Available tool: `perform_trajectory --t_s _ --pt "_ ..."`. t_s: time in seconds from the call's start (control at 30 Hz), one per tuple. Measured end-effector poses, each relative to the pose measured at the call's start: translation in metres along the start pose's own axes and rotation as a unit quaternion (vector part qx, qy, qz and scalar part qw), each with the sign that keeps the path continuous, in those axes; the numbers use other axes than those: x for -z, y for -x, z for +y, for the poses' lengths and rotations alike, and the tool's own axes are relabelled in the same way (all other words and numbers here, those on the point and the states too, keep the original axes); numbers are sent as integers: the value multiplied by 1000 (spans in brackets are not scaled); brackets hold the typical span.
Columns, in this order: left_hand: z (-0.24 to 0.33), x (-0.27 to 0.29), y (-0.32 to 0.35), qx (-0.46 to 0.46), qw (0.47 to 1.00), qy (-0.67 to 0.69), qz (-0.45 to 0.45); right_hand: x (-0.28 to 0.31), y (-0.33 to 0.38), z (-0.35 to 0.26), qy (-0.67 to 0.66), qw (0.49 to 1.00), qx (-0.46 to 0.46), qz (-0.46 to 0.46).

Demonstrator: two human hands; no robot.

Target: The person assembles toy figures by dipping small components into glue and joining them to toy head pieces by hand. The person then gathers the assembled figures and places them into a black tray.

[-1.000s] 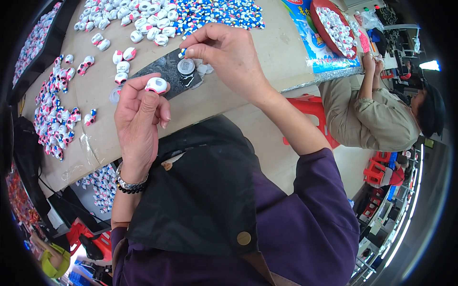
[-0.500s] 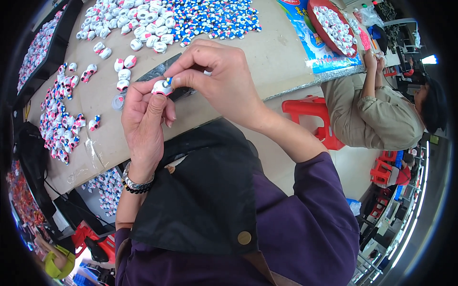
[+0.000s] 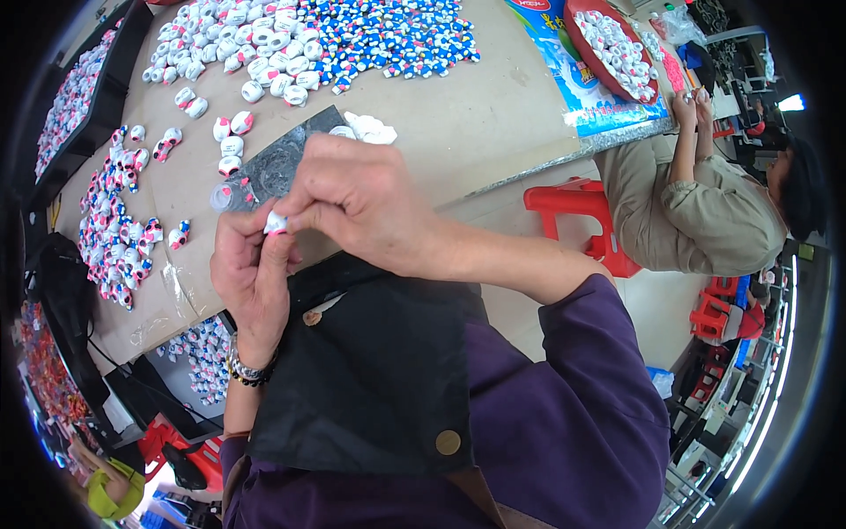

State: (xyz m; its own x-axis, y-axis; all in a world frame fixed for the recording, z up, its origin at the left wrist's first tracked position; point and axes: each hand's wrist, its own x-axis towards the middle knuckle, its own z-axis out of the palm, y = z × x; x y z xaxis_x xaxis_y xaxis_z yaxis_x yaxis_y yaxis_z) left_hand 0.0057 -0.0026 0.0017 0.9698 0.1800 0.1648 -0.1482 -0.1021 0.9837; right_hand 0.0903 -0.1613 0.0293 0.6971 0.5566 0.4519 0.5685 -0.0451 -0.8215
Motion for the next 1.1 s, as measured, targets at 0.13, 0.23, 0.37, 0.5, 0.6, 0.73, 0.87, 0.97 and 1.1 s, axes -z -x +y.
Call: perform_trajectory --t_s 0.13,0.23,0.37,0.5,0.6,0.73,0.87,0.97,1.1 --pt "1 31 13 40 992 -104 54 6 -25 -9 -36 997 -48 -54" --pt "-2 64 5 -31 967 -175 184 43 -45 44 196 980 10 -2" --pt "-10 133 -13 -64 852 -435 286 54 -50 84 345 937 44 -41" --pt "-21 169 -28 -76 737 -609 284 48 -51 84 378 922 34 -71" --pt "-16 162 -44 -117 712 -640 266 48 -51 78 393 917 -6 -69" --pt "1 139 -78 -142 805 -558 142 53 -54 69 275 958 -80 15" --pt "-8 129 -120 -167 827 -536 -32 65 -49 70 146 974 -171 36" --pt "-25 133 -143 -143 850 -502 -73 68 -44 58 -27 963 -264 33" --pt "-35 127 -164 -152 814 -549 -113 73 -34 58 -135 953 -264 63"
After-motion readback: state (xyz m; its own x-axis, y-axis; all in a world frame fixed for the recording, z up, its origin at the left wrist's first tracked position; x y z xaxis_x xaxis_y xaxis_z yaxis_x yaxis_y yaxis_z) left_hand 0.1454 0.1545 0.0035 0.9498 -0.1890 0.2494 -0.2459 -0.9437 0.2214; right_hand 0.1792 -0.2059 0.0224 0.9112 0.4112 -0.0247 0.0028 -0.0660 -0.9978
